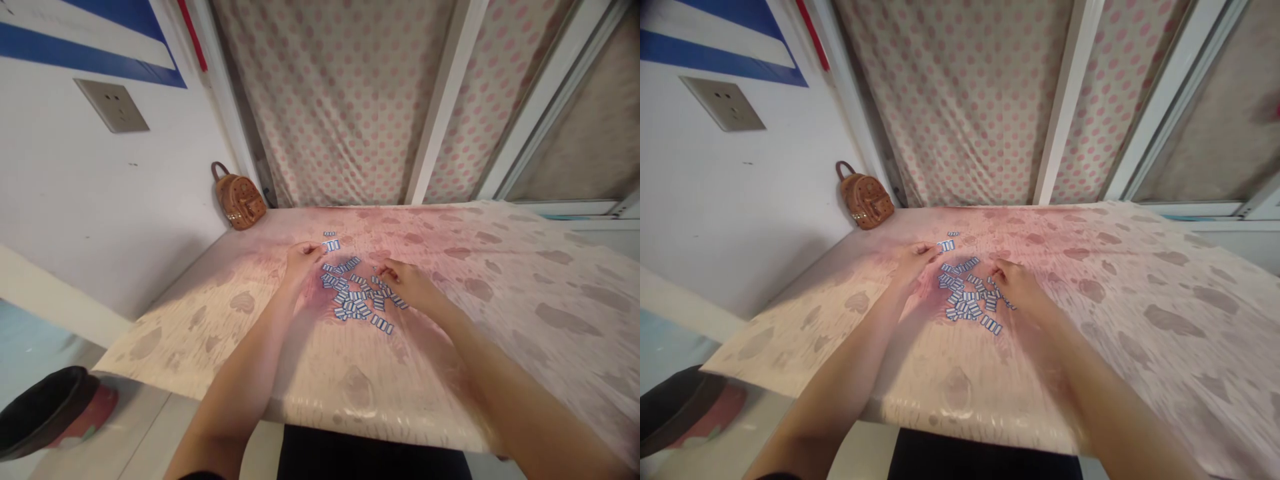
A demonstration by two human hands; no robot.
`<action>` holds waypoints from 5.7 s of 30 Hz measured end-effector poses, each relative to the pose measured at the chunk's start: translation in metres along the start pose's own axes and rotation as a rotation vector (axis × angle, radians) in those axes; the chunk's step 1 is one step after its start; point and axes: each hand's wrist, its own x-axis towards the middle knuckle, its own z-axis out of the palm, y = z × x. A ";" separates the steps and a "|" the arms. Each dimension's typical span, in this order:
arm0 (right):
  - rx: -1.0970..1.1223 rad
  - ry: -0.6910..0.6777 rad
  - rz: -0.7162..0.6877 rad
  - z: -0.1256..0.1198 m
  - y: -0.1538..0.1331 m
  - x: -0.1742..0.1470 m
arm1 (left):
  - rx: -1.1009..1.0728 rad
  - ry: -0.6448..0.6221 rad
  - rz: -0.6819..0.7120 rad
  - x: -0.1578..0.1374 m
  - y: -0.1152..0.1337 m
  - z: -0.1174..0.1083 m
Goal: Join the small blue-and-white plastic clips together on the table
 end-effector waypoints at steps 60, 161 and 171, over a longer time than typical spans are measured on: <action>0.604 0.153 0.036 0.028 -0.001 0.005 | -0.181 -0.281 -0.061 -0.039 0.003 0.052; -0.405 -0.002 0.323 0.006 0.034 0.006 | -0.171 0.119 0.068 -0.008 -0.010 0.020; -0.003 -0.095 -0.138 0.008 0.012 0.007 | -0.164 0.124 0.067 -0.006 -0.016 0.022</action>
